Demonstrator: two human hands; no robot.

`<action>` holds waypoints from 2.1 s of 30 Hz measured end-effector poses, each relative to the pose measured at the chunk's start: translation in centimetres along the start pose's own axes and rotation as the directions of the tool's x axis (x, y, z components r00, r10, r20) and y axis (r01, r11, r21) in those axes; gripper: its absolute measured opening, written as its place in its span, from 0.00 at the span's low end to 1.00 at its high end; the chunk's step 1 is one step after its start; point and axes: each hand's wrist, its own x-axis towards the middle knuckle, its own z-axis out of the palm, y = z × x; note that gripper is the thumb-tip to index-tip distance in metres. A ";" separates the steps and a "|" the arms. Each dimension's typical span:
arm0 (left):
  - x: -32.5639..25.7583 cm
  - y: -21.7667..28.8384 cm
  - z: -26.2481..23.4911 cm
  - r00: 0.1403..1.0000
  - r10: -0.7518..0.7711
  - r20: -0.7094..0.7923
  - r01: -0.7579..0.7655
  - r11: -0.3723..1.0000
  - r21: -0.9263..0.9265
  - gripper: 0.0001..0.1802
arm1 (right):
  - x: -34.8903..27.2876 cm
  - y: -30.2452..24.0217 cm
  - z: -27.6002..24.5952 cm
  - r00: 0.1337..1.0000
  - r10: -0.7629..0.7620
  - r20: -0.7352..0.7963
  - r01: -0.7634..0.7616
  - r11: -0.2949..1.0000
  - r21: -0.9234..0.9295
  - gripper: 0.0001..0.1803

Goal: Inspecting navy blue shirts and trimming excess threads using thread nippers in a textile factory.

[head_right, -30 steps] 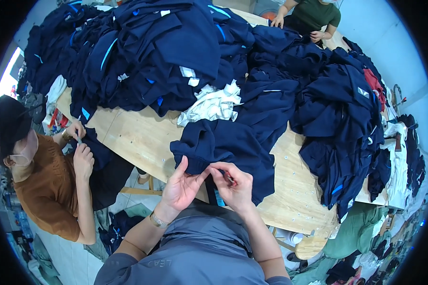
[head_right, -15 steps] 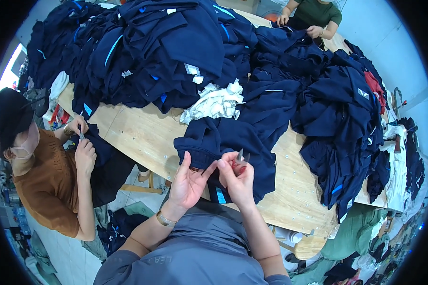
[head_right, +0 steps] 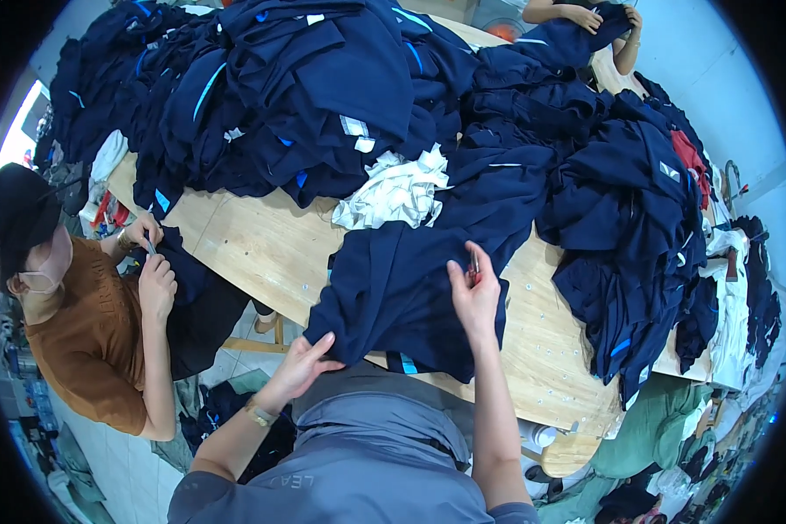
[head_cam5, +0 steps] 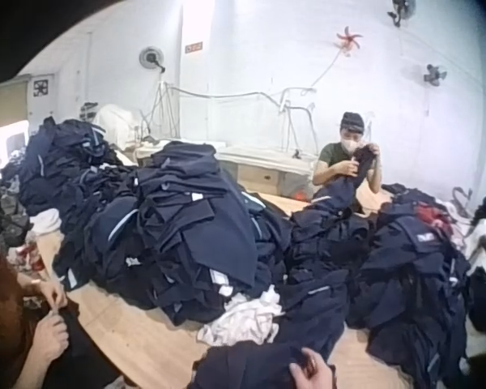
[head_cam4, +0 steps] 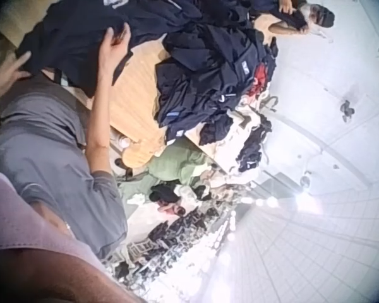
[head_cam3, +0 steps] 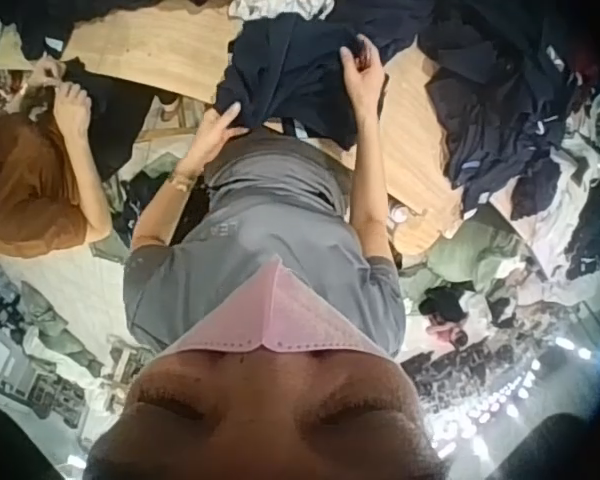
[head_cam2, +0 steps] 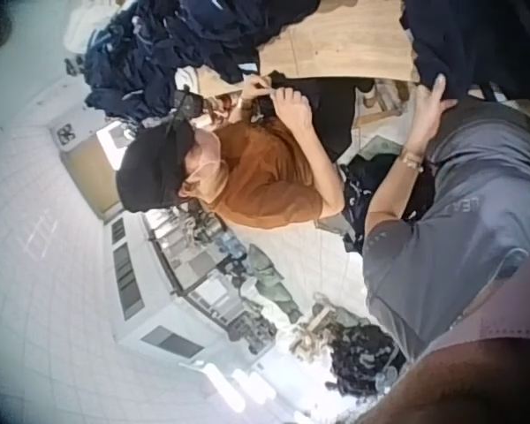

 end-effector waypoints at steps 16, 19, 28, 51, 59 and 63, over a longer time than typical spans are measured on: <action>-3.3 13.5 1.4 0.678 0.733 0.064 -0.705 0.672 -0.228 0.04 | 3.3 -9.0 -14.2 0.908 -0.215 -0.358 0.414 0.586 0.696 0.09; -2.8 11.6 -0.7 0.745 0.663 0.070 -0.635 0.737 -0.233 0.02 | -0.1 -7.1 -15.0 0.950 -0.290 -0.112 0.227 0.401 0.888 0.05; 0.2 7.6 -6.2 0.747 0.646 -0.156 0.101 0.121 0.988 0.21 | -6.6 7.4 -14.7 0.919 0.320 -0.231 -0.019 0.621 0.784 0.07; 12.0 -3.1 14.7 0.893 0.199 0.405 -0.410 0.731 0.545 0.11 | -3.7 9.0 -5.8 0.927 0.365 -0.089 -0.372 0.924 -0.090 0.08; 11.8 -1.0 13.8 0.607 0.578 0.545 -0.765 0.238 0.599 0.07 | -3.7 2.4 -7.6 0.860 0.464 0.211 -0.453 0.506 0.734 0.05; 8.4 1.9 10.4 0.607 0.668 0.431 -0.741 0.280 0.610 0.08 | -3.2 2.4 -7.6 0.873 0.402 0.275 -0.417 0.326 0.848 0.05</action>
